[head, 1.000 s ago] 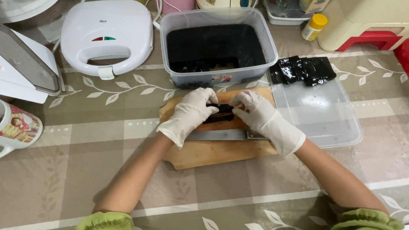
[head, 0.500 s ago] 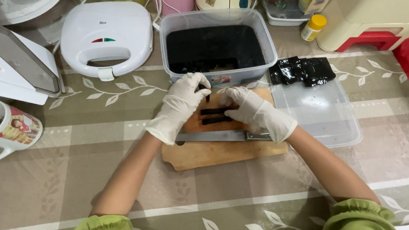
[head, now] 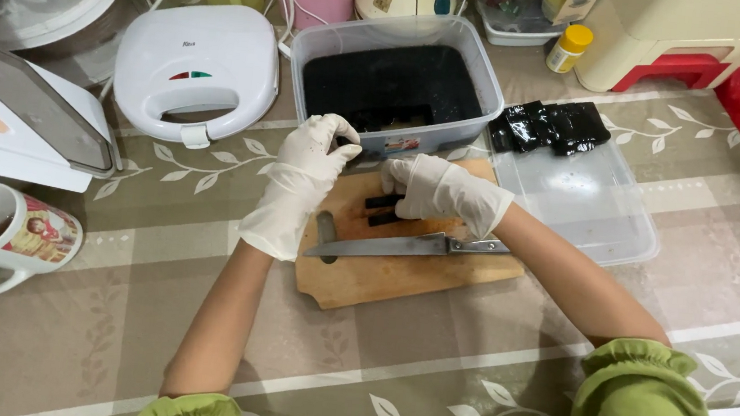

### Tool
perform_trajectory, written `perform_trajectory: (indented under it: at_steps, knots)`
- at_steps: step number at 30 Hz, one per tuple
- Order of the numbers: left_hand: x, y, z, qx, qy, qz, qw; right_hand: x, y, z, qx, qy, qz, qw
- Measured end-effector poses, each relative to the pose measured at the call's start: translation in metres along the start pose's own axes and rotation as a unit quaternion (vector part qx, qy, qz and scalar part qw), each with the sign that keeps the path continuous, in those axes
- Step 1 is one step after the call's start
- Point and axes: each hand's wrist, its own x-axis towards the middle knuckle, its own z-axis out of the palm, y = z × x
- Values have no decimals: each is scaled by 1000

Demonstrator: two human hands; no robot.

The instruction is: Slicing blocks of grass jelly into smaller strips on a cutting board and transferring them to a plastic container.

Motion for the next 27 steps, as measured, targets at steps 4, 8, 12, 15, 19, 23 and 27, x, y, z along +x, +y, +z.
perform_trajectory:
  at_steps: [4,8,12,15,19,23,27]
  knots:
    - [-4,5,-3,-5,-2,-4,1000,-5,1,-2,-1,-2,17,1000]
    - [-12,13,-7,-22,-10,3,1000,-8,30,0,65,60,-37,995]
    - [-18,21,-5,-28,-35,-19,999,-36,51,-27,74,95,-9,993]
    - [-36,55,-16,-61,-53,-46,996,-76,60,-48,91,134,32,986]
    - [-27,51,10,-73,-67,0,995,-100,118,-45,80,179,101,975]
    - [-22,80,30,-72,-100,40,992,-116,181,-32,135,211,159,955]
    - [-10,109,65,-76,-117,106,984,-129,216,-22,128,226,188,947]
